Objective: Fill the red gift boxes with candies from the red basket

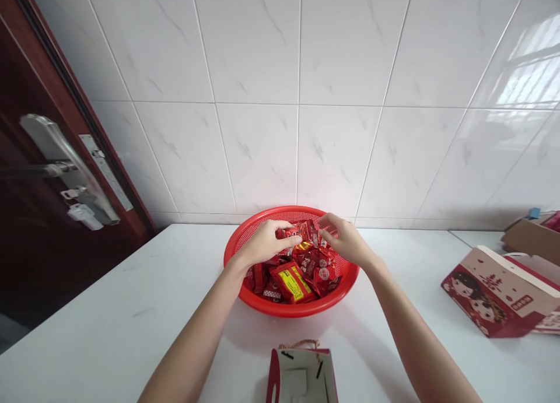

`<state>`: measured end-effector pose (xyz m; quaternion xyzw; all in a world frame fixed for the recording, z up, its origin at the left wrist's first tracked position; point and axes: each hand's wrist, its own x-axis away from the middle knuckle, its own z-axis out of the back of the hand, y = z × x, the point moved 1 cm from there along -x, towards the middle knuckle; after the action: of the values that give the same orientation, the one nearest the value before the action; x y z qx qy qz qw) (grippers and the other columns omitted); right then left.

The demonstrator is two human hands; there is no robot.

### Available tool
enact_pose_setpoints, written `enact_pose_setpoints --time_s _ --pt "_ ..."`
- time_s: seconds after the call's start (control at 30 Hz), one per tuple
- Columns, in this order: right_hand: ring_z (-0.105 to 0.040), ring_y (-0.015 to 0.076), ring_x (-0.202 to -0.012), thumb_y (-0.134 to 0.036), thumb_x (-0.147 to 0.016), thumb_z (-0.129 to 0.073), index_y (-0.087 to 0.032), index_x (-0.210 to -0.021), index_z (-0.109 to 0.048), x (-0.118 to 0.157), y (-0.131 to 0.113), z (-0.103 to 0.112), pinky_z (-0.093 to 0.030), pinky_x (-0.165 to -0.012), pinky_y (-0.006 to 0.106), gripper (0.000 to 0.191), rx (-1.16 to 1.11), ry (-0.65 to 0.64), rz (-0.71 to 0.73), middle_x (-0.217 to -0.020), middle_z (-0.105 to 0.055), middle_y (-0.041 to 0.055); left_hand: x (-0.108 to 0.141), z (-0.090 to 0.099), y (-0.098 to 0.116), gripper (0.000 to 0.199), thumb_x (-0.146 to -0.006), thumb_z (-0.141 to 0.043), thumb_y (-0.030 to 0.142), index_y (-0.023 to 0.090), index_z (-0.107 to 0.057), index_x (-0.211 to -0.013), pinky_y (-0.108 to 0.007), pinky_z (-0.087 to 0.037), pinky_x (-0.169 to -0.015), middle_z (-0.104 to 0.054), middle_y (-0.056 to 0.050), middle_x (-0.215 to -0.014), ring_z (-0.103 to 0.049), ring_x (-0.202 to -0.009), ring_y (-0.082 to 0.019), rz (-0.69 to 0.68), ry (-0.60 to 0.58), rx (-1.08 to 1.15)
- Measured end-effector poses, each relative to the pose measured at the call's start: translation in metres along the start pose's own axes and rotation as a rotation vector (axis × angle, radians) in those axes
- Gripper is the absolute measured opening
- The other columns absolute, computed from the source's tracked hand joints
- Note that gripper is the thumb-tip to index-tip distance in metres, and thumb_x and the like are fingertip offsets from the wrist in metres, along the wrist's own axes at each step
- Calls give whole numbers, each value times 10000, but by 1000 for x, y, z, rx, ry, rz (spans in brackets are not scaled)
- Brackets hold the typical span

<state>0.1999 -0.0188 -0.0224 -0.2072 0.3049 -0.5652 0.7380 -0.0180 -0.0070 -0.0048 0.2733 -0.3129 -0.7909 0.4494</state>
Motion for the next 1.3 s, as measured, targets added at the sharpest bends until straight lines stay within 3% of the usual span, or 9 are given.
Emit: enact_pose_setpoints --time_s 0.1,0.37,0.5,0.63,0.8,0.9,1.0,1.1,1.3 --pt "-662 294 -1112 -102 -907 -526 -190 -1059 -621 -1 9 -3 -491 -863 363 200 357 -152 -133 -1149 -715 132 -1 0 -6 397 -792 -716 531 197 -734 -1005 -312 -536 -799 -788 -42 -1033 -717 -982 -276 57 3 -12" --pt "-693 307 -928 -37 -699 -704 -185 -874 -666 -11 9 -26 -459 -688 318 232 339 -312 -116 -917 -717 102 3 -5 -6 524 -791 -740 512 169 -694 -1184 -311 -551 -722 -779 -68 -1058 -750 -858 -256 111 -39 90" --pt "-692 229 -888 -73 -755 -690 -194 -827 -620 -11 8 -22 -476 -687 279 158 191 -283 -23 -871 -715 38 3 -5 -6 478 -813 -719 509 157 -725 -1137 -315 -553 -696 -778 -82 -1019 -740 -885 -272 86 -34 113" --pt "-707 198 -770 -239 -855 -653 -198 -944 -635 -8 6 -23 -552 -717 315 100 -190 -314 77 -807 -727 15 1 -5 -7 440 -798 -737 505 174 -752 -1088 -359 -556 -867 -773 -79 -1100 -709 -1033 -297 28 9 125" --pt "-729 243 -957 -343 -842 -692 -193 -993 -690 -7 10 -18 -582 -863 383 212 -580 -356 211 -973 -762 54 0 -5 -7 414 -838 -697 520 170 -751 -1052 -376 -532 -935 -773 -81 -1095 -694 -1061 -295 -10 18 133" --pt "-730 235 -972 -268 -874 -648 -186 -1040 -692 -9 17 -9 -580 -881 374 190 -450 -241 149 -1005 -760 66 0 -6 -8 417 -867 -658 539 168 -743 -1037 -345 -554 -834 -774 -65 -1020 -709 -962 -269 -7 -33 165" --pt "-724 200 -995 -114 -906 -528 -182 -1073 -690 -10 20 -4 -558 -877 308 242 -58 -185 55 -1057 -764 73 -1 -8 -11 386 -847 -677 511 176 -742 -1026 -326 -554 -790 -764 -47 -1009 -703 -936 -258 -2 -56 186" --pt "-707 235 -1036 -44 -881 -501 -186 -1070 -704 -10 21 -6 -529 -845 313 312 256 -222 -32 -1099 -763 90 -3 -9 -14 319 -837 -666 452 172 -737 -970 -324 -544 -803 -753 -39 -967 -695 -932 -251 17 -67 220" --pt "-695 317 -977 -112 -798 -666 -208 -970 -740 -7 17 -16 -472 -731 337 211 404 -389 -57 -1061 -743 113 -4 -9 -15 298 -780 -671 370 154 -743 -973 -360 -538 -868 -735 -47 -912 -695 -911 -242 73 -78 320"
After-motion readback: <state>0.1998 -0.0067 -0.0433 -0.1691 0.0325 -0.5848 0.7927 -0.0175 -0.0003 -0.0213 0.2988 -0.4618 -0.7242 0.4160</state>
